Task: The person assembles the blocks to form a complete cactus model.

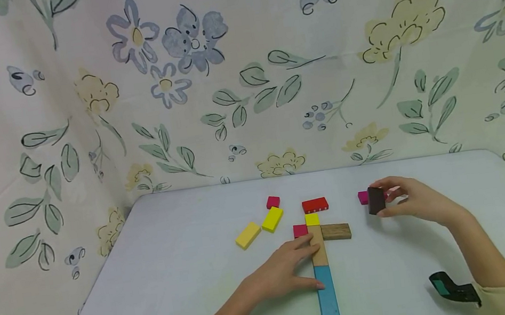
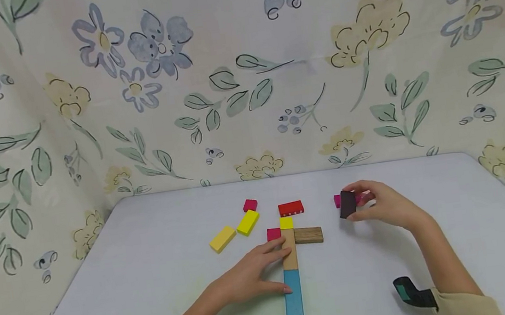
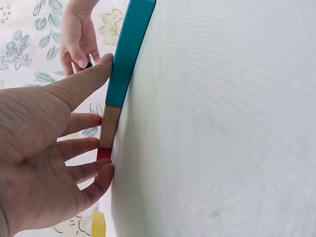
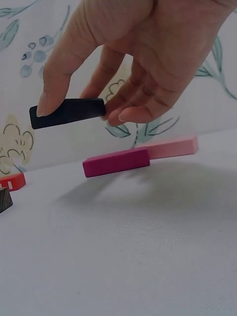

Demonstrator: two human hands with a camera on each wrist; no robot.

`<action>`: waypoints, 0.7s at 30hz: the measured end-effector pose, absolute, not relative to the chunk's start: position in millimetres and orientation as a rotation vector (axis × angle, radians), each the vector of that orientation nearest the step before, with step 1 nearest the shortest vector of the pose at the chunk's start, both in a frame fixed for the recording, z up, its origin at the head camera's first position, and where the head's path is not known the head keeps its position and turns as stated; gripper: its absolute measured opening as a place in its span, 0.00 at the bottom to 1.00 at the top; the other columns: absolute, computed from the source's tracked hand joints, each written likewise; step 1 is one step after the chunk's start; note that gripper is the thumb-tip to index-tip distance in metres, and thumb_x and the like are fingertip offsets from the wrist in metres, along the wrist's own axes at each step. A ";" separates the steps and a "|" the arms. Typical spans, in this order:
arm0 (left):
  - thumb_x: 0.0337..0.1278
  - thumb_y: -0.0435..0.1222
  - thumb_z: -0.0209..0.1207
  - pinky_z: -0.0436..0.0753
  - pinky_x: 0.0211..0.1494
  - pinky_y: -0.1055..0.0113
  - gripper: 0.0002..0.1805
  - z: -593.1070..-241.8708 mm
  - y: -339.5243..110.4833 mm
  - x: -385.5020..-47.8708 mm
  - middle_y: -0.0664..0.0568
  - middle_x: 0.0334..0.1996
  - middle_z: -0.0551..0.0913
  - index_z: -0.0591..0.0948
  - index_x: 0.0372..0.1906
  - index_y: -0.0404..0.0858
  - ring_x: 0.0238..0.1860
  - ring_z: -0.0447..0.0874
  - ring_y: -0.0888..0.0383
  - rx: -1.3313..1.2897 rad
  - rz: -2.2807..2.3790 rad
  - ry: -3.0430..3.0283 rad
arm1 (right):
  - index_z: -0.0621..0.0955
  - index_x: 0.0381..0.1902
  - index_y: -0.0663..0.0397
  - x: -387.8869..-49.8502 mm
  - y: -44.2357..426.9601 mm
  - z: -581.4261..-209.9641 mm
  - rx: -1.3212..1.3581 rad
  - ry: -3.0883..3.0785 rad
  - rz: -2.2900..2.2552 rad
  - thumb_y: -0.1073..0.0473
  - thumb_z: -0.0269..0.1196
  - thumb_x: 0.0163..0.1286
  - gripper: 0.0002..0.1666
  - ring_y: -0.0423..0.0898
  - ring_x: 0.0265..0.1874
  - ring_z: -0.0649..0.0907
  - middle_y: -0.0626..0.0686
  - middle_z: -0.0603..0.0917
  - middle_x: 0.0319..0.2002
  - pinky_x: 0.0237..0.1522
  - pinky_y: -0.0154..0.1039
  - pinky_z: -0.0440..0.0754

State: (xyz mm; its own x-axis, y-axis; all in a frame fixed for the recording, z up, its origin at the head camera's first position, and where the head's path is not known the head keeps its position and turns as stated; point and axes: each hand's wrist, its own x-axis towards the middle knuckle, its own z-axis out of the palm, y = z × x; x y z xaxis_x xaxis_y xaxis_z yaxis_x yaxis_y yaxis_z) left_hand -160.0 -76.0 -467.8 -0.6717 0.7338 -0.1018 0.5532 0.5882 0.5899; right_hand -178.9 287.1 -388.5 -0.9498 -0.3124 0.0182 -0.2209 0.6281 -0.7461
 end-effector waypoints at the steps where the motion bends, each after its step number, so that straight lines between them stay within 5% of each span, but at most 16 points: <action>1: 0.61 0.66 0.65 0.72 0.77 0.47 0.46 -467.6 -76.0 -159.8 0.58 0.84 0.58 0.65 0.82 0.60 0.81 0.60 0.52 1.045 0.755 2.486 | 0.74 0.69 0.67 -179.1 285.8 -388.8 -0.450 2.731 -1.230 0.61 0.76 0.65 0.38 0.61 0.55 0.79 0.66 0.81 0.58 0.43 0.41 0.83; 7: 0.61 0.65 0.66 0.72 0.77 0.46 0.46 -463.4 -76.2 -157.5 0.58 0.84 0.58 0.66 0.82 0.59 0.81 0.60 0.52 1.043 0.753 2.488 | 0.74 0.70 0.68 -180.9 278.0 -391.1 -0.470 2.734 -1.239 0.61 0.75 0.66 0.39 0.59 0.54 0.80 0.67 0.79 0.60 0.44 0.33 0.84; 21: 0.60 0.66 0.65 0.73 0.77 0.48 0.47 -470.5 -75.7 -161.7 0.59 0.84 0.57 0.65 0.82 0.61 0.82 0.59 0.53 1.037 0.741 2.483 | 0.77 0.66 0.67 -183.1 261.2 -401.0 -0.524 2.759 -1.233 0.61 0.78 0.62 0.37 0.53 0.48 0.81 0.65 0.82 0.57 0.39 0.35 0.83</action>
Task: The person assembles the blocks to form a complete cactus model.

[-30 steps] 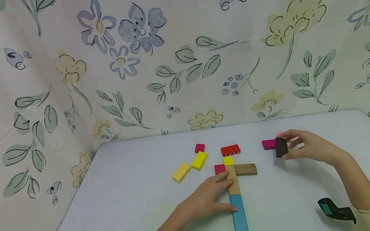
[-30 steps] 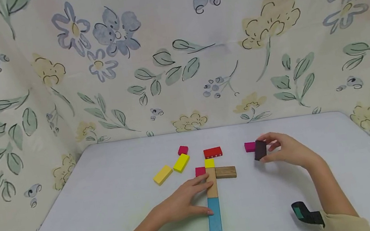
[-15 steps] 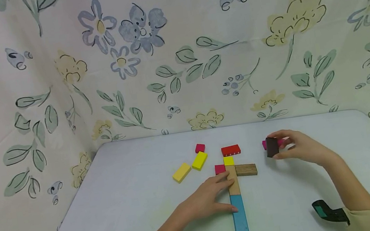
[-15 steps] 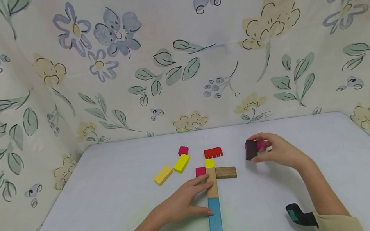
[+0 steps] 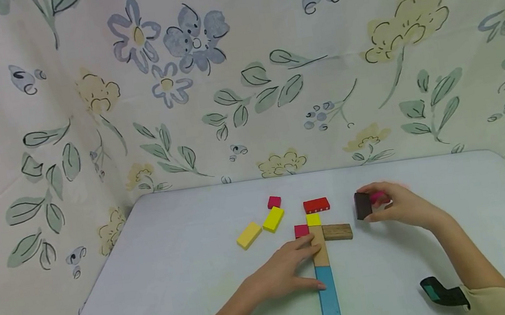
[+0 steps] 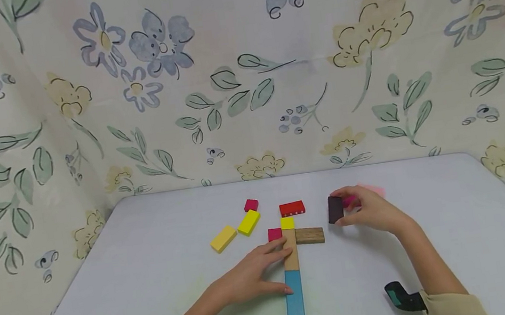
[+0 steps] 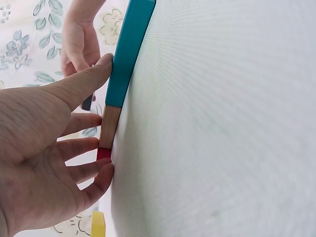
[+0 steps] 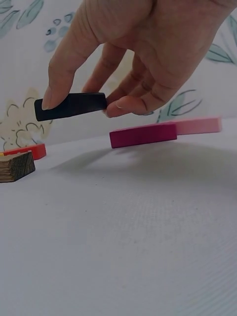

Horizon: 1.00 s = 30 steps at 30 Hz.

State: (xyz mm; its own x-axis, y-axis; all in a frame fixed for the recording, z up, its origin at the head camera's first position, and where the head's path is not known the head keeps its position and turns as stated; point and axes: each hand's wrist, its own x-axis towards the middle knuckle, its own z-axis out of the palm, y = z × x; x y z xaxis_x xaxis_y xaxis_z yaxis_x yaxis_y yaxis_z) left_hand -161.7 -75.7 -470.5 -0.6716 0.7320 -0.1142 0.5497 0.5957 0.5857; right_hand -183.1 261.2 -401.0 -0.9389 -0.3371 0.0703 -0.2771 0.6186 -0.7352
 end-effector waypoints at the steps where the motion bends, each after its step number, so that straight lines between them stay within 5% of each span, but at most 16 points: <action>1: 0.60 0.67 0.65 0.73 0.77 0.48 0.47 -471.0 -75.6 -161.8 0.59 0.84 0.57 0.65 0.82 0.61 0.82 0.59 0.53 1.039 0.739 2.485 | 0.77 0.66 0.67 -183.0 260.5 -401.5 -0.531 2.757 -1.238 0.61 0.78 0.62 0.37 0.54 0.48 0.81 0.66 0.82 0.57 0.39 0.35 0.84; 20: 0.63 0.63 0.67 0.72 0.78 0.48 0.45 -452.8 -75.0 -153.2 0.59 0.84 0.58 0.66 0.82 0.58 0.82 0.59 0.53 1.009 0.734 2.487 | 0.79 0.66 0.66 -187.3 250.3 -404.9 -0.545 2.727 -1.234 0.60 0.78 0.62 0.36 0.54 0.48 0.81 0.65 0.82 0.57 0.43 0.33 0.85; 30: 0.63 0.64 0.66 0.72 0.78 0.47 0.45 -455.1 -74.6 -153.8 0.59 0.84 0.57 0.65 0.82 0.59 0.82 0.58 0.53 1.014 0.725 2.489 | 0.79 0.66 0.64 -196.9 242.7 -409.2 -0.518 2.713 -1.173 0.57 0.78 0.63 0.37 0.54 0.48 0.80 0.64 0.83 0.53 0.45 0.40 0.84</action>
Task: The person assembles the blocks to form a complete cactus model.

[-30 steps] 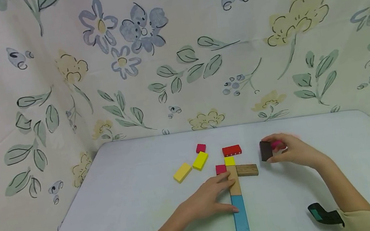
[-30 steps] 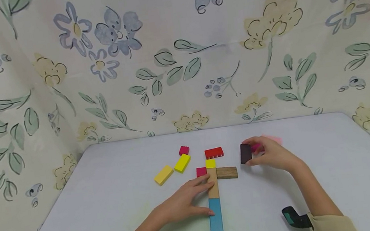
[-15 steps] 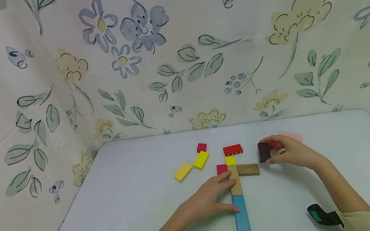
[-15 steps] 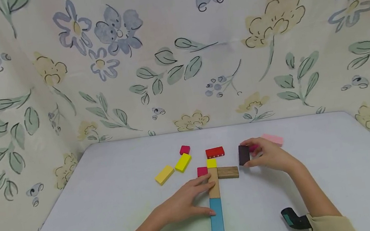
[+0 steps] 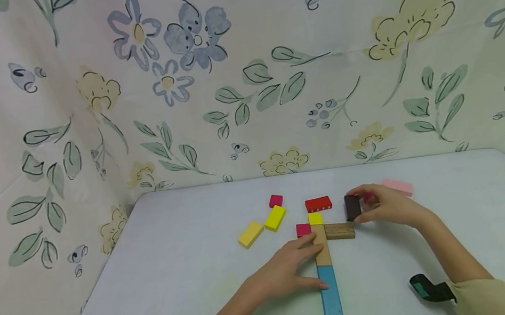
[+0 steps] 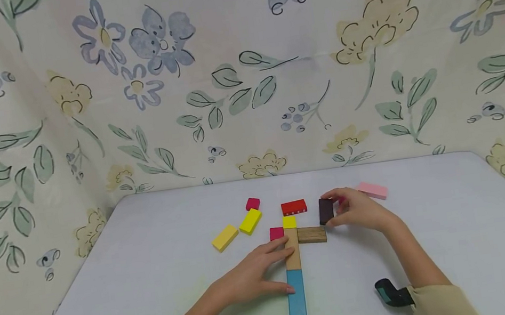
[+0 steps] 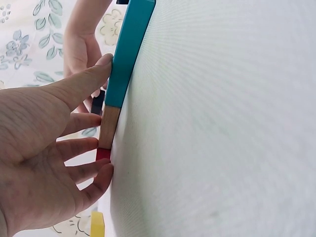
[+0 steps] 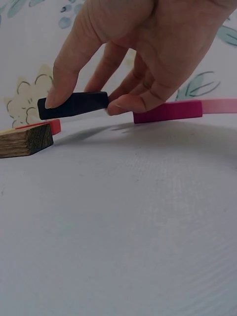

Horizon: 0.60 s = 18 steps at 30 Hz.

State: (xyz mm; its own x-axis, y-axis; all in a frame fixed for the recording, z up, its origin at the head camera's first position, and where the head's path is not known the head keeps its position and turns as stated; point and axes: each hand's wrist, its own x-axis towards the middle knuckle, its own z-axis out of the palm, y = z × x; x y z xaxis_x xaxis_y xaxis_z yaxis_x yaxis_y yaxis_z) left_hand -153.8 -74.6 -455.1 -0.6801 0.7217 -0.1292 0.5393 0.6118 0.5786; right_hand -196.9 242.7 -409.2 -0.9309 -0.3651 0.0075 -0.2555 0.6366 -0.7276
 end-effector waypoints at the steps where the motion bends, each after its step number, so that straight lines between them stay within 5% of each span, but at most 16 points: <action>1: 0.63 0.64 0.66 0.72 0.78 0.47 0.45 -456.0 -74.5 -154.1 0.59 0.85 0.57 0.65 0.82 0.60 0.82 0.58 0.53 1.015 0.724 2.489 | 0.78 0.66 0.65 -197.6 242.2 -409.8 -0.518 2.706 -1.179 0.58 0.78 0.63 0.37 0.54 0.47 0.80 0.63 0.83 0.53 0.45 0.40 0.84; 18: 0.61 0.67 0.65 0.72 0.77 0.47 0.46 -465.5 -75.2 -158.5 0.61 0.85 0.56 0.64 0.82 0.62 0.82 0.58 0.53 1.020 0.727 2.483 | 0.77 0.67 0.69 -204.5 234.7 -415.3 -0.480 2.678 -1.238 0.62 0.77 0.63 0.37 0.48 0.38 0.79 0.68 0.79 0.54 0.39 0.35 0.81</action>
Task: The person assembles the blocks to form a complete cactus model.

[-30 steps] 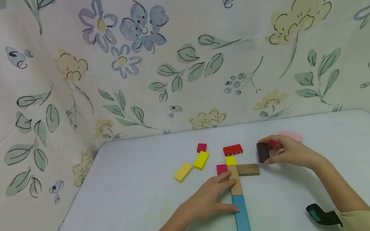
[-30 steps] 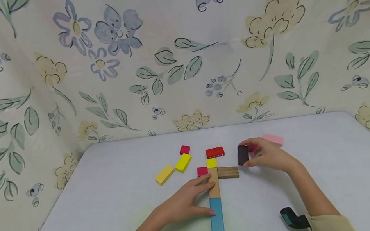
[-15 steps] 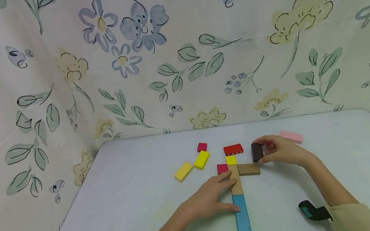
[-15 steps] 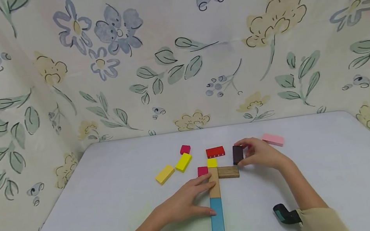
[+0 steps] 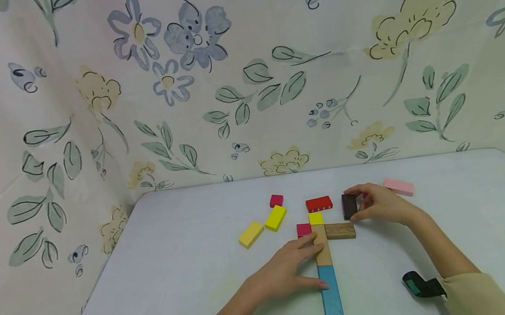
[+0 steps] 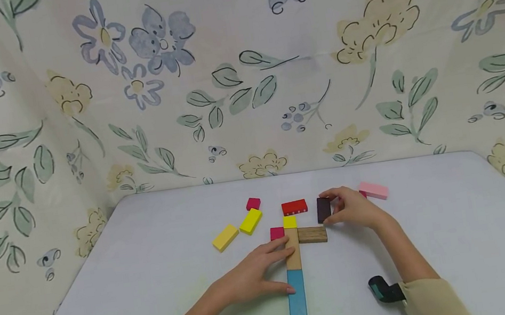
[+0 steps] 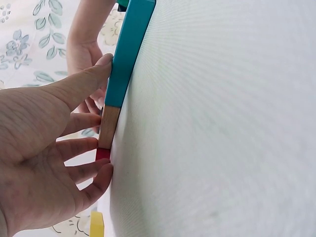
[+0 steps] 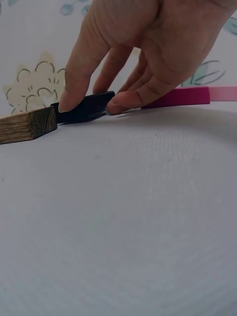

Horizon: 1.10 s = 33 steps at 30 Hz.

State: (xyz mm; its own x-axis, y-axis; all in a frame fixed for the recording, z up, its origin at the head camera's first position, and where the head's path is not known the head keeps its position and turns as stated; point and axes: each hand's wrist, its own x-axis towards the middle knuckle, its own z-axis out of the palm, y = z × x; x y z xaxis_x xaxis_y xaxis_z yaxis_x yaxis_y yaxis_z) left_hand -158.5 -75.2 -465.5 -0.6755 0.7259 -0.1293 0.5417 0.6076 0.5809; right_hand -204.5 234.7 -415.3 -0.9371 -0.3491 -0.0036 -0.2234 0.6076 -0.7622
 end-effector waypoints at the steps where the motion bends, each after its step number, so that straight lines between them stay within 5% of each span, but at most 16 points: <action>1: 0.61 0.66 0.65 0.72 0.77 0.47 0.46 -464.2 -75.0 -157.8 0.61 0.85 0.56 0.64 0.82 0.62 0.82 0.58 0.53 1.020 0.726 2.485 | 0.77 0.67 0.69 -204.6 234.4 -415.5 -0.475 2.676 -1.242 0.62 0.77 0.63 0.37 0.48 0.37 0.79 0.68 0.79 0.53 0.39 0.35 0.81; 17: 0.62 0.63 0.67 0.71 0.78 0.48 0.45 -456.0 -74.1 -155.0 0.59 0.85 0.57 0.66 0.82 0.59 0.82 0.58 0.52 0.992 0.725 2.486 | 0.79 0.64 0.70 -209.6 232.0 -422.1 -0.369 2.707 -1.243 0.58 0.73 0.69 0.31 0.49 0.37 0.77 0.58 0.81 0.43 0.32 0.34 0.79; 33: 0.62 0.66 0.65 0.72 0.78 0.47 0.46 -463.4 -74.9 -157.3 0.60 0.85 0.56 0.64 0.82 0.61 0.82 0.59 0.52 1.041 0.721 2.497 | 0.81 0.64 0.65 -206.6 229.0 -419.5 -0.381 2.698 -1.213 0.56 0.74 0.68 0.31 0.52 0.43 0.76 0.63 0.83 0.50 0.37 0.38 0.79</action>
